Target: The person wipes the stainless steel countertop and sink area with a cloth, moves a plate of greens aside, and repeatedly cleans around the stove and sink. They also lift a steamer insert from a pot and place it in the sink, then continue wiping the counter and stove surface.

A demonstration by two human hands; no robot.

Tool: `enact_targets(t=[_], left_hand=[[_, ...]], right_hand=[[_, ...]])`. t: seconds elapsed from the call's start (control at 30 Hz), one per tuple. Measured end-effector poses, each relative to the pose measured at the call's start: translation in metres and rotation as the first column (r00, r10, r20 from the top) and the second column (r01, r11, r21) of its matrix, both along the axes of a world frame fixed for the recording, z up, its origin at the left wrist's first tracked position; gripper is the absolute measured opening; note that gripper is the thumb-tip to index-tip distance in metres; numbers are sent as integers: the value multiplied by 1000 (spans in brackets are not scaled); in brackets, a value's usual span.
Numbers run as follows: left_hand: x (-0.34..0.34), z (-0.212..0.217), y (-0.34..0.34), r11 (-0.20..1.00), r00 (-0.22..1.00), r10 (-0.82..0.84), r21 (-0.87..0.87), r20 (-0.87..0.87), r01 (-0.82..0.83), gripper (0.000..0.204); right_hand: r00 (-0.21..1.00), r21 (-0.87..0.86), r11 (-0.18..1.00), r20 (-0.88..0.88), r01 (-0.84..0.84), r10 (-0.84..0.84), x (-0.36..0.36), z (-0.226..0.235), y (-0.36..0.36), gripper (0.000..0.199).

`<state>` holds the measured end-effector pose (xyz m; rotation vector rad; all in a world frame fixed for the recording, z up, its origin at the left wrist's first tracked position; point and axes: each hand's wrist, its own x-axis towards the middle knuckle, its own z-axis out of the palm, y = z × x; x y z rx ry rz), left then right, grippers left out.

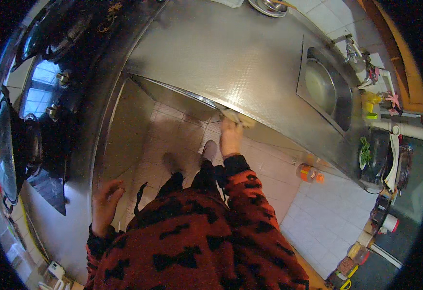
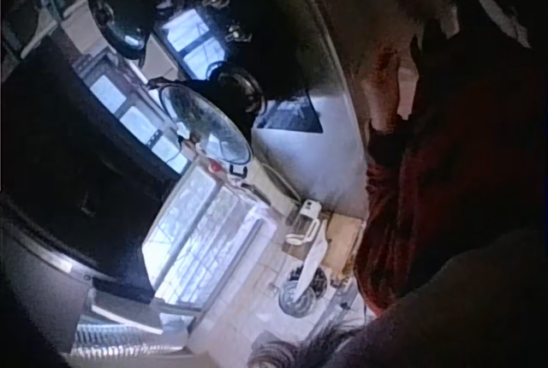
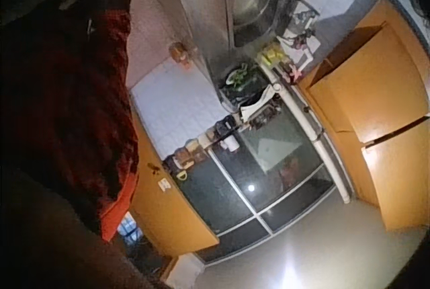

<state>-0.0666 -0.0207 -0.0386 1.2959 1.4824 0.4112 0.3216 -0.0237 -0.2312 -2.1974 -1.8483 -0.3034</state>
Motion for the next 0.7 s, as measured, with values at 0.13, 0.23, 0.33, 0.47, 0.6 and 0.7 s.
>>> enact_targets(t=[0.13, 0.23, 0.33, 0.47, 0.6, 0.7], left_hand=[[6, 0, 4, 993, 997, -74, 95, 35, 71, 25], [19, 1, 10, 993, 995, -89, 84, 44, 85, 25], [40, 0, 21, 983, 987, -145, 124, 71, 136, 25], [69, 11, 29, 966, 978, -195, 188, 72, 179, 25], [100, 14, 28, 976, 983, -159, 164, 88, 143, 24], [116, 13, 26, 971, 980, -184, 165, 70, 171, 25]], right_hand=[[896, -246, 909, -211, 337, -390, 60, 11, -55, 35], [802, -379, 856, -348, 352, -485, 85, 51, -82, 21], [244, -230, 920, -918, 317, -313, 86, 103, -81, 12], [-329, -138, 939, -944, 316, -28, 123, 157, -55, 11], [506, 76, 902, -846, 425, -167, 180, 157, -50, 29], [801, 37, 945, -542, 326, -255, 200, 150, -55, 43]])
